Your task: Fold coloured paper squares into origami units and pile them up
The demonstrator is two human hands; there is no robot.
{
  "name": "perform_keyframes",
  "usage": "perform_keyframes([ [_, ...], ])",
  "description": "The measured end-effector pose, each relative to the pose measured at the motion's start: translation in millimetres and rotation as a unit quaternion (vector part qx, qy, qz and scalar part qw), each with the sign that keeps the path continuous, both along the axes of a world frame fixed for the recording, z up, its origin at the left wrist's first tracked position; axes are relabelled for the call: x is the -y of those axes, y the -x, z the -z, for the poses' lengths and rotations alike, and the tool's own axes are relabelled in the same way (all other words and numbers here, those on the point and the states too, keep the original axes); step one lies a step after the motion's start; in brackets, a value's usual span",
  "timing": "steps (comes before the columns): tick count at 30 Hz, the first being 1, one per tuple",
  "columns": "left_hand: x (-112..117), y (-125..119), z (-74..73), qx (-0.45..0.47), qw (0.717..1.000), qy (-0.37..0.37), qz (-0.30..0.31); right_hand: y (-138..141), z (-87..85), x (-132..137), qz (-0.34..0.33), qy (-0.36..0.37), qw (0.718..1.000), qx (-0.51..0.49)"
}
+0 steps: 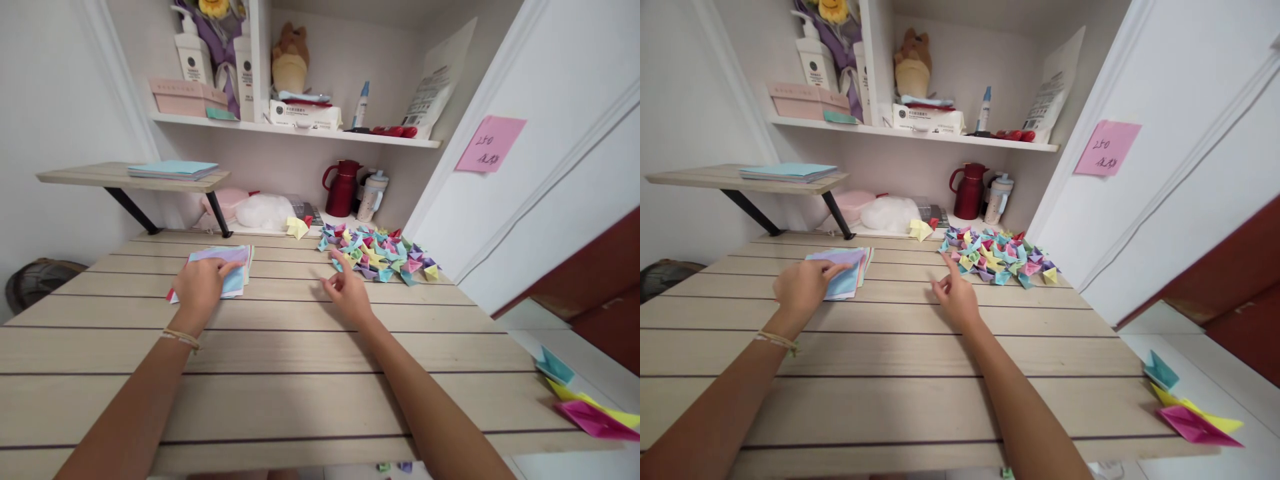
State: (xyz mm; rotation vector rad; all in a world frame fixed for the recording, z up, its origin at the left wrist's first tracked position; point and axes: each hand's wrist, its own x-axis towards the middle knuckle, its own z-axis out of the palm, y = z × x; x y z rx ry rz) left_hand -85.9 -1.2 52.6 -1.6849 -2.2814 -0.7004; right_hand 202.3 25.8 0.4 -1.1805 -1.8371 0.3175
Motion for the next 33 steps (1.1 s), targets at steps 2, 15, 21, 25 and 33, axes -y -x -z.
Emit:
perform_keyframes([
  [2,3,-7,2.7,-0.009,0.996,-0.062,0.062,11,-0.7,6,-0.064,0.043,0.997,0.002],
  [15,25,-78,29.1,0.065,0.868,-0.092,0.484,19,8.3,5,-0.188,0.012,0.982,-0.002],
  [21,10,-58,21.8,0.188,0.925,-0.188,0.272,9,5.8,-1,-0.134,0.029,0.977,-0.166],
  [25,-1,-51,27.5,0.311,0.879,-0.044,0.358,10,4.6,-1,-0.141,0.053,0.957,-0.249],
  [33,-6,-55,45.8,0.495,0.741,0.088,0.445,12,7.7,-3,-0.104,0.116,0.945,-0.287],
])
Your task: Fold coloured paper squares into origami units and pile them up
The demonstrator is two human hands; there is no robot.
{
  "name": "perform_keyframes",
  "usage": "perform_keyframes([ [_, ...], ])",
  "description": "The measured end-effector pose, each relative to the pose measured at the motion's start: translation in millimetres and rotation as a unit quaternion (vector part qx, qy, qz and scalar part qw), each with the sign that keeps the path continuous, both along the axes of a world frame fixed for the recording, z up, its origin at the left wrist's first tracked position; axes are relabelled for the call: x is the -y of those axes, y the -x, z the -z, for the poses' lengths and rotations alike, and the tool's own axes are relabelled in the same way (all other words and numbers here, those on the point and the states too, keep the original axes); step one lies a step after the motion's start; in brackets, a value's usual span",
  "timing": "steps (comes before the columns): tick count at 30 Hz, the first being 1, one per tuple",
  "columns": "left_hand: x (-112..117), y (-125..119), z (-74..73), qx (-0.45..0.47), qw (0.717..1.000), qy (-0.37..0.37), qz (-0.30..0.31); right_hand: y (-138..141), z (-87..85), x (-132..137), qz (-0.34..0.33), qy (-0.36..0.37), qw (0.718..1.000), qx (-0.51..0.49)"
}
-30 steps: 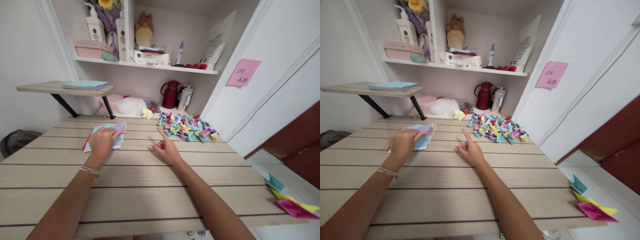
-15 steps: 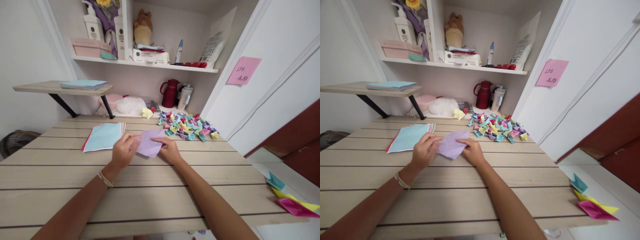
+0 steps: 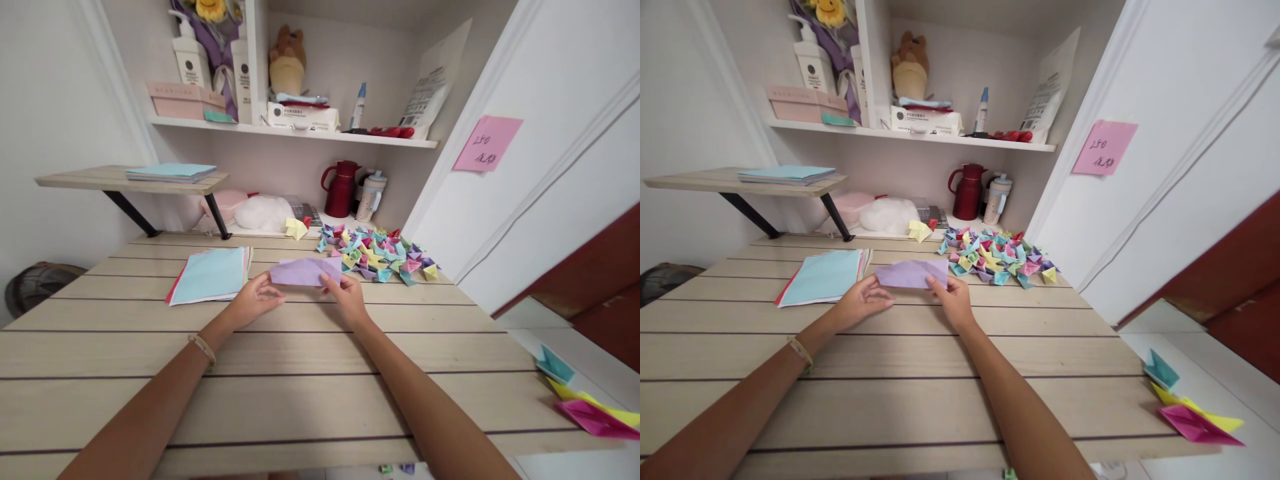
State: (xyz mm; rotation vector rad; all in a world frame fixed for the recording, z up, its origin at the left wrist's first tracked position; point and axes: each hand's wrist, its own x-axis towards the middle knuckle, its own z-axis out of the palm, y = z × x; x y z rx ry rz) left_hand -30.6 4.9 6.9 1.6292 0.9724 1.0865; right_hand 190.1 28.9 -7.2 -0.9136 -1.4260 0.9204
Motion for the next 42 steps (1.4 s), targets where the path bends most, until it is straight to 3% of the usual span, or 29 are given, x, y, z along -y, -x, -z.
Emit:
perform_keyframes([
  [8,-6,-8,10.4,0.124,0.982,0.051,-0.135,11,3.6,6,-0.065,-0.004,0.997,0.032],
  [11,-5,-12,11.6,0.19,0.967,0.05,-0.165,12,4.3,9,-0.052,-0.028,0.995,0.075],
  [15,-4,-17,15.8,0.214,0.962,0.069,-0.158,12,3.9,11,-0.057,-0.059,0.988,0.128],
  [21,-7,-15,18.2,0.2,0.966,-0.016,-0.162,15,4.5,14,-0.155,-0.087,0.958,0.224],
  [26,-5,-12,15.7,0.136,0.985,0.009,-0.101,19,5.4,18,-0.193,-0.077,0.944,0.255],
  [30,-1,-12,12.6,0.081,0.992,0.008,-0.094,19,4.1,17,-0.163,-0.078,0.962,0.207],
  [38,3,-15,11.1,0.114,0.991,0.056,-0.04,16,6.4,6,-0.081,-0.042,0.994,0.053],
  [42,0,-18,15.9,0.094,0.991,0.05,-0.077,16,11.7,1,-0.083,0.025,0.996,-0.007],
])
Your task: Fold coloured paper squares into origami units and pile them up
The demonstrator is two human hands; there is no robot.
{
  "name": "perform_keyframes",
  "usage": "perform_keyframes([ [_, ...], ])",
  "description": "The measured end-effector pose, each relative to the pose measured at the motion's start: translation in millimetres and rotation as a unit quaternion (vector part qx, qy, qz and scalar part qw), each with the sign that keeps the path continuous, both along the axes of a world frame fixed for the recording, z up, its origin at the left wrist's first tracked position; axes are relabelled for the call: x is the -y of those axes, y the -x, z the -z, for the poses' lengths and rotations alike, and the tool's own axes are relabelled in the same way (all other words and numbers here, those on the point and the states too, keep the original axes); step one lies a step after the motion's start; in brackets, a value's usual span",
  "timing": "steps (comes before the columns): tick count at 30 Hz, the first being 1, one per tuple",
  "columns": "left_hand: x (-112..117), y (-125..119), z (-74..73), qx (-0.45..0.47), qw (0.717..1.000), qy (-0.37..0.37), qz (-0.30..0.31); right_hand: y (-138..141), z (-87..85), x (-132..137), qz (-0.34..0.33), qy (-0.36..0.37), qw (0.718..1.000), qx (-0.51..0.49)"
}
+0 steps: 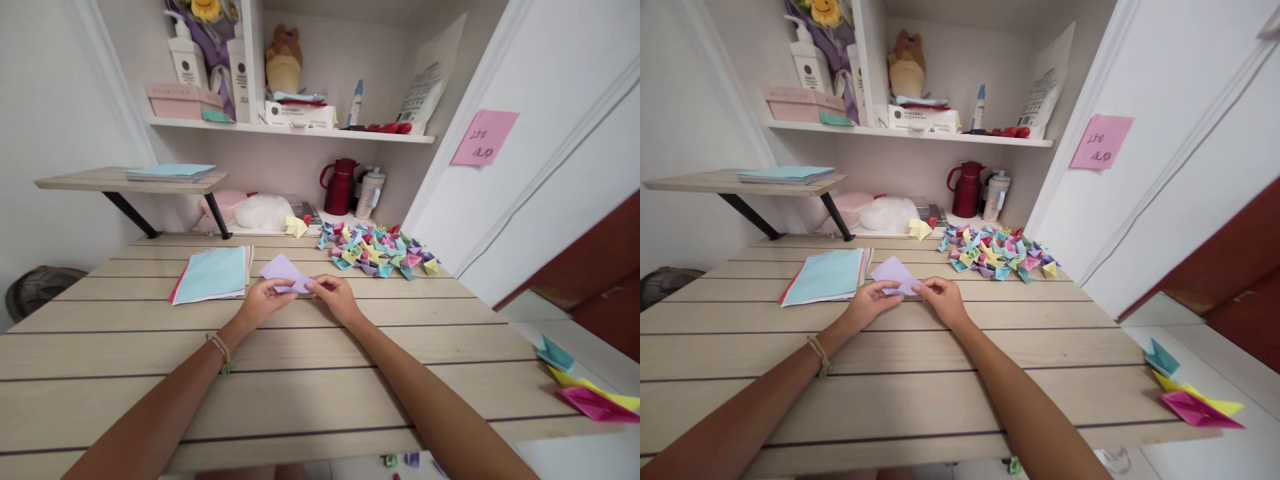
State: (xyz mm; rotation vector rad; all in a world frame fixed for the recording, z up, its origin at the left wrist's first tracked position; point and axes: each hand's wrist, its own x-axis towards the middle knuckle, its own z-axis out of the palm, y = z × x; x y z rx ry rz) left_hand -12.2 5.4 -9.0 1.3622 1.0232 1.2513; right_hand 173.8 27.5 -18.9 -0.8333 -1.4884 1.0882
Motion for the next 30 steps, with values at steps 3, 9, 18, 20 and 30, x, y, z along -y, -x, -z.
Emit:
perform_keyframes([
  [3,-2.6,-0.6,1.7,-0.005,0.999,-0.02,-0.028,0.9,1.8,-1.4,-0.012,0.044,0.998,-0.046],
  [9,-5.4,2.3,3.4,-0.004,0.998,-0.054,-0.043,2.9,2.5,-1.5,-0.043,0.067,0.995,-0.062],
  [18,-1.2,2.4,3.2,-0.005,0.998,-0.05,-0.026,4.8,4.4,-1.2,-0.065,0.108,0.991,-0.046],
  [20,-0.5,1.7,3.7,-0.013,0.999,-0.049,-0.008,4.7,6.5,-2.9,-0.062,0.108,0.99,-0.06],
  [30,-4.7,3.0,4.1,-0.077,0.997,0.002,0.001,5.4,6.4,-1.0,-0.023,0.002,0.999,0.024],
])
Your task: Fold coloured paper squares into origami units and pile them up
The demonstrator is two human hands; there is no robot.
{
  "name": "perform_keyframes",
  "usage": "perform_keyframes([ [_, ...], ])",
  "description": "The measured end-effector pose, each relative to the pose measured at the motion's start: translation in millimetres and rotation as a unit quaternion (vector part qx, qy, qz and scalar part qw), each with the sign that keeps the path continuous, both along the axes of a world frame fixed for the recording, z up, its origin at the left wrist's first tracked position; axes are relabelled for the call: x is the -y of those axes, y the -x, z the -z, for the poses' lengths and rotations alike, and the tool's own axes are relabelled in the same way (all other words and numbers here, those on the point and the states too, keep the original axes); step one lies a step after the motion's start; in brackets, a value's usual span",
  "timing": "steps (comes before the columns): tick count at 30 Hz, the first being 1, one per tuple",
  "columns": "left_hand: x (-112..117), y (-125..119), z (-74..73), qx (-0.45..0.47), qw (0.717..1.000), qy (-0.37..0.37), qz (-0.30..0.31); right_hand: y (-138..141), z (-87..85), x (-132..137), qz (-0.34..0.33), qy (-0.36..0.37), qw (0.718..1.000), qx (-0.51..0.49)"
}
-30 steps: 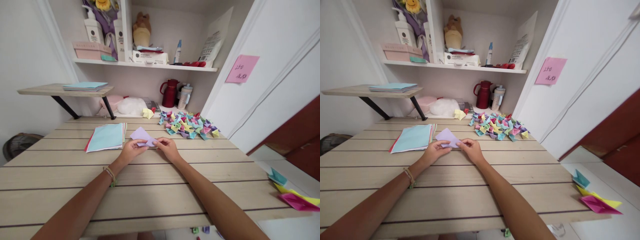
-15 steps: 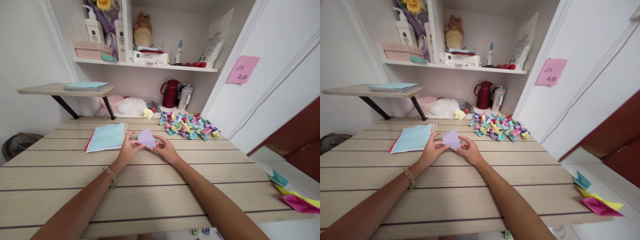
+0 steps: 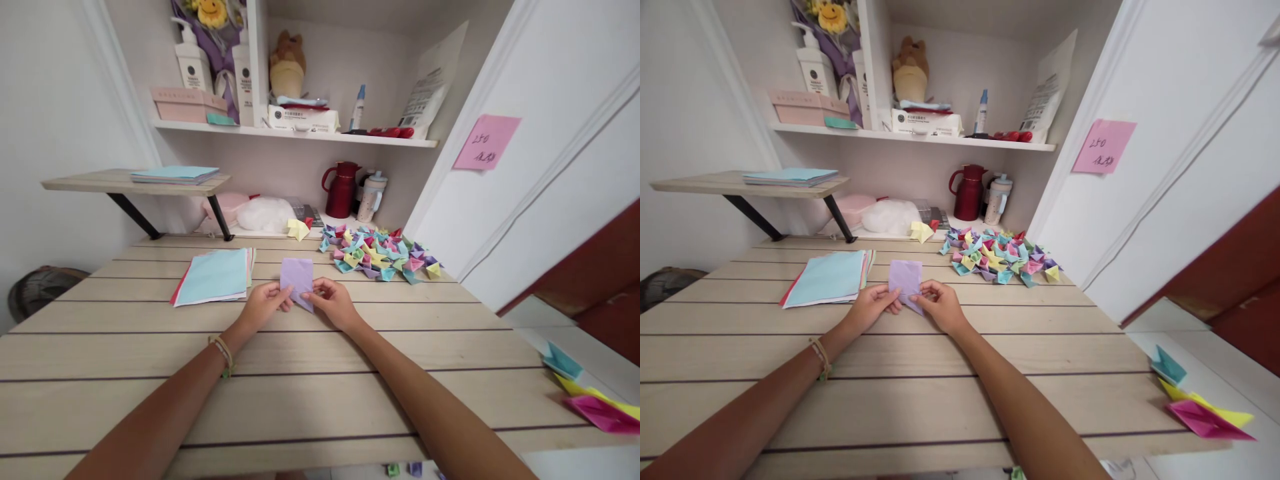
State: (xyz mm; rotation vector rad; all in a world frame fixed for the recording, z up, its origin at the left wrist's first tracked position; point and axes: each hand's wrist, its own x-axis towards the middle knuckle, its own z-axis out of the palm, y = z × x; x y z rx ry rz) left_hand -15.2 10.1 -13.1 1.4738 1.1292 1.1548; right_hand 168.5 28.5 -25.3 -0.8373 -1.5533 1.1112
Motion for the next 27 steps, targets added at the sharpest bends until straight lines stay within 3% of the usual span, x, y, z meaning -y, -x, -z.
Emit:
perform_keyframes([
  [4,1,0,1.8,0.022,1.0,0.018,0.002,0,-2.9,2,0.026,-0.043,0.998,0.04],
  [9,3,-2,-0.7,0.057,0.998,-0.034,-0.02,-6,-8.8,5,0.106,-0.125,0.978,0.132],
  [17,2,-1,0.1,0.116,0.993,-0.02,0.016,0,-11.3,11,-0.024,-0.07,0.994,0.074],
  [23,2,-1,-2.6,0.133,0.991,-0.01,-0.007,-3,-10.9,5,0.027,-0.049,0.998,0.015],
  [27,5,-1,-7.2,0.09,0.995,-0.015,-0.046,-5,-9.5,2,0.057,-0.017,0.998,-0.006],
])
